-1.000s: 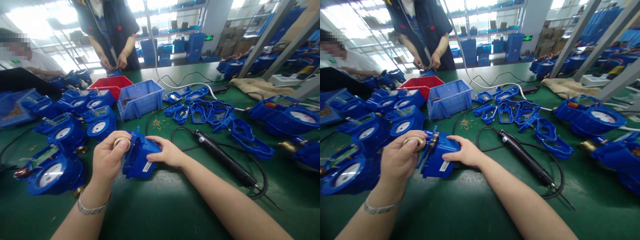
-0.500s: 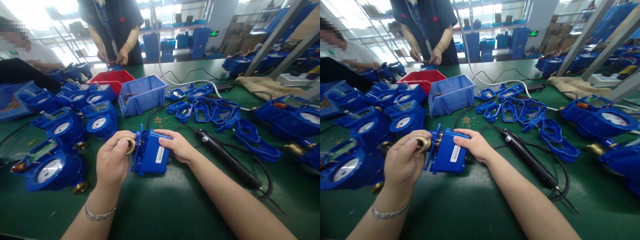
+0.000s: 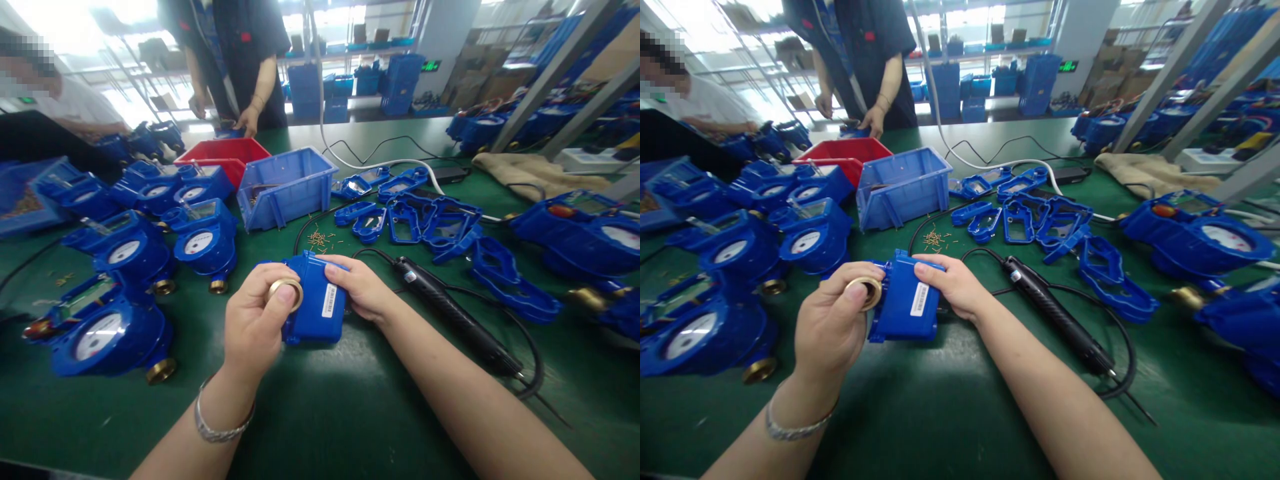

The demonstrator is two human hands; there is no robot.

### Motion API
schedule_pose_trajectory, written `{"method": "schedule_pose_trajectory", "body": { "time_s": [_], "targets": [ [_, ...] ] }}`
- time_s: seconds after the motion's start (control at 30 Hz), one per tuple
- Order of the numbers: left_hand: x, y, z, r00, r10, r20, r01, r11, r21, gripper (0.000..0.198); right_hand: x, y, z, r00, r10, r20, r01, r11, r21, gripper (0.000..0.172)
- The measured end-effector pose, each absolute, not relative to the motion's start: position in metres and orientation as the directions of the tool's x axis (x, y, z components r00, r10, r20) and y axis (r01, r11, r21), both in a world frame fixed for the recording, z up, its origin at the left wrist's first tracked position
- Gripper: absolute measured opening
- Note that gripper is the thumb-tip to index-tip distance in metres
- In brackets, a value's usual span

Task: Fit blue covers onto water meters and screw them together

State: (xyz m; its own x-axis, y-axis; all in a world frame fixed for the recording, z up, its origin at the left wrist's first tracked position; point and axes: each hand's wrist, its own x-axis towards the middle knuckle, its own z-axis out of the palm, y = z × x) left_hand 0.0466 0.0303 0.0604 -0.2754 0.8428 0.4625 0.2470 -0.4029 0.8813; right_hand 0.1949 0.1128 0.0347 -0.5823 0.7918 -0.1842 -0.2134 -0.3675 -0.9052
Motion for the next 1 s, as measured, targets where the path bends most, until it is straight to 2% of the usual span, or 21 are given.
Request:
{"method": "schedule_pose_trajectory", "body": {
  "time_s": [0.13, 0.27, 0.37, 0.43, 0.5, 0.53, 0.6, 0.67, 0.73, 0.9, 1.0],
  "targets": [
    [0.053, 0.03, 0.065, -0.259, 0.843, 0.473, 0.345, -0.376, 0.86, 0.018, 0.2, 0.115, 0.044, -0.596, 0.783, -0.179, -0.13, -0.314, -0.941, 0.066],
    [0.064, 0.03, 0.07, -0.133, 0.893, 0.429, 0.409, -0.345, 0.845, 0.018, 0.211, 0.119, 0.059, -0.592, 0.782, -0.196, 0.024, -0.226, -0.974, 0.041],
    [0.07, 0.029, 0.069, -0.086, 0.925, 0.37, 0.247, -0.34, 0.907, 0.031, 0.218, 0.125, 0.057, -0.577, 0.783, -0.232, 0.086, -0.224, -0.971, 0.03],
    [0.067, 0.028, 0.065, -0.141, 0.906, 0.399, 0.087, -0.39, 0.917, 0.035, 0.22, 0.13, 0.049, -0.566, 0.784, -0.255, 0.079, -0.257, -0.963, 0.029],
    [0.059, 0.026, 0.06, -0.26, 0.837, 0.482, 0.042, -0.489, 0.871, 0.032, 0.222, 0.135, 0.039, -0.561, 0.784, -0.268, 0.05, -0.29, -0.956, 0.031],
    [0.054, 0.025, 0.056, -0.318, 0.784, 0.533, 0.09, -0.535, 0.84, 0.031, 0.222, 0.138, 0.035, -0.561, 0.783, -0.27, 0.034, -0.303, -0.952, 0.032],
    [0.042, 0.021, 0.047, -0.36, 0.664, 0.655, 0.296, -0.585, 0.755, 0.033, 0.224, 0.141, 0.03, -0.564, 0.781, -0.267, 0.006, -0.32, -0.947, 0.035],
    [0.032, 0.016, 0.036, -0.287, 0.571, 0.769, 0.522, -0.58, 0.626, 0.04, 0.225, 0.144, 0.028, -0.574, 0.777, -0.26, -0.014, -0.327, -0.945, 0.04],
    [0.025, 0.013, 0.027, -0.166, 0.545, 0.822, 0.68, -0.54, 0.496, 0.049, 0.227, 0.144, 0.03, -0.589, 0.77, -0.245, -0.032, -0.326, -0.945, 0.046],
    [0.026, 0.01, 0.018, 0.031, 0.562, 0.827, 0.818, -0.489, 0.302, 0.074, 0.234, 0.139, 0.039, -0.636, 0.749, -0.186, -0.074, -0.299, -0.951, 0.054],
    [0.034, 0.007, 0.02, 0.062, 0.503, 0.862, 0.812, -0.528, 0.249, 0.068, 0.237, 0.137, 0.042, -0.626, 0.767, -0.143, -0.119, -0.275, -0.954, 0.057]
  ]
}}
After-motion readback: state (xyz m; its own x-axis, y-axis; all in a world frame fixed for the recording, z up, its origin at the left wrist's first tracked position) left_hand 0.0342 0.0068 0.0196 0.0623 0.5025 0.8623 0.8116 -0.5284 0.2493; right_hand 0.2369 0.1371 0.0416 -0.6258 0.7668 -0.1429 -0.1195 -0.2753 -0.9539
